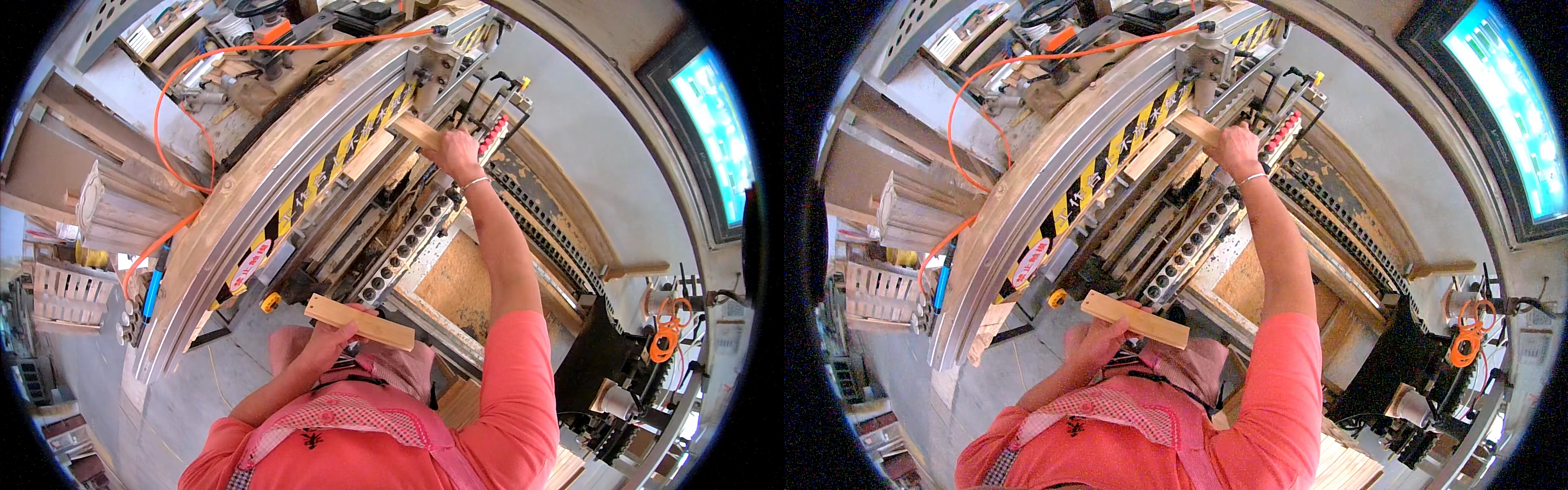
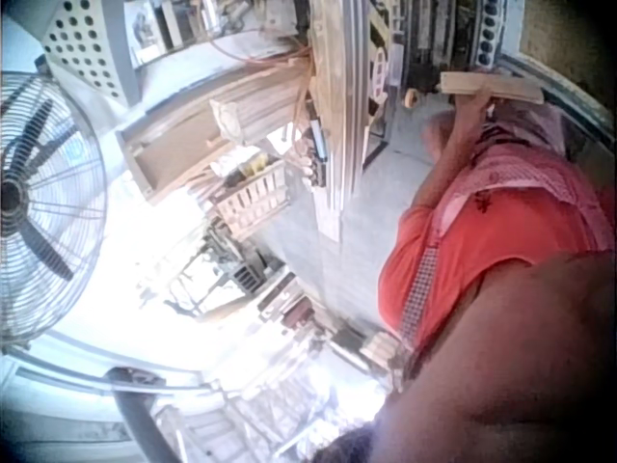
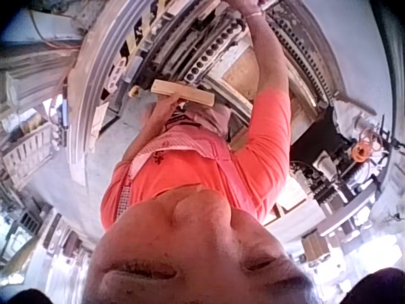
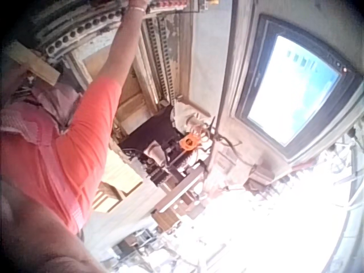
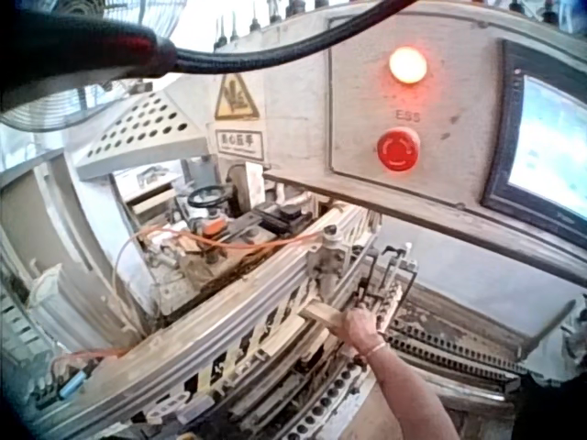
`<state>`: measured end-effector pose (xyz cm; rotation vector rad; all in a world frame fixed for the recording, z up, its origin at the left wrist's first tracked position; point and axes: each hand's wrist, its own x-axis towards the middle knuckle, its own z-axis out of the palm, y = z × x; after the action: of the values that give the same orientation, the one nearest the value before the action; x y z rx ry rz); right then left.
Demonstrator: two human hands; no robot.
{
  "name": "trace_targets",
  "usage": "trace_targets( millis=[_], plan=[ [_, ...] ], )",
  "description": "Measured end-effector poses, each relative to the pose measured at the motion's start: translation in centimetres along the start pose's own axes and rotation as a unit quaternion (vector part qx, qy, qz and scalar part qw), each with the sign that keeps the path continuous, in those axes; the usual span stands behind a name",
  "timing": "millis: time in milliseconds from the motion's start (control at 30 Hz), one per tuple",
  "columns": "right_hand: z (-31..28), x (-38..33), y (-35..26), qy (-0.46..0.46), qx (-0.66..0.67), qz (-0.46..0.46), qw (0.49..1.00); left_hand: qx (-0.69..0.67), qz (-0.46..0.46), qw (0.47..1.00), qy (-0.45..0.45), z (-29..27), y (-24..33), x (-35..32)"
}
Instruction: The person operates a woodworking machine to process small wooden blocks. They repeatedly pick up blocks from a nearby stack, feed them into the machine's mechanism, and then place the processed blocks onto a growing pile on the table.
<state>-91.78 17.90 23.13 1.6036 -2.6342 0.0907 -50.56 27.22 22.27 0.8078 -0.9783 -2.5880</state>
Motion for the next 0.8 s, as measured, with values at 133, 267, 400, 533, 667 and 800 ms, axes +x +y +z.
trace_targets(
  millis=[133, 267, 400, 533, 667, 800],
  plan=[
    [-0.3, 0.6, -0.5, 0.012, 0.004, -0.019, 1.0, -0.006, -0.005, 1.0, 0.002, 0.5, 0.0, 0.3],
    [-0.5, 0.8, -0.5, -0.014, -0.005, -0.038, 0.999, -0.015, -0.006, 1.0, -0.007, 0.1, -1.0, 0.7],
    [-0.5, 0.7, -0.3, -0.002, -0.012, -0.039, 0.999, 0.001, -0.021, 1.0, -0.008, 0.2, -1.0, 0.8],
    [-0.4, 0.8, -0.8, -0.003, -0.006, -0.034, 0.999, -0.016, -0.003, 1.0, -0.005, 0.6, -1.1, 1.1],
    [0.0, 0.8, -0.4, 0.015, -0.002, -0.038, 0.999, -0.003, 0.03, 0.999, -0.032, 1.8, -0.9, 1.7],
    [0.5, 0.8, 0.1, 0.044, 0.004, -0.044, 0.998, -0.005, 0.019, 1.0, -0.013, 2.6, -1.0, 1.4]
  ],
)
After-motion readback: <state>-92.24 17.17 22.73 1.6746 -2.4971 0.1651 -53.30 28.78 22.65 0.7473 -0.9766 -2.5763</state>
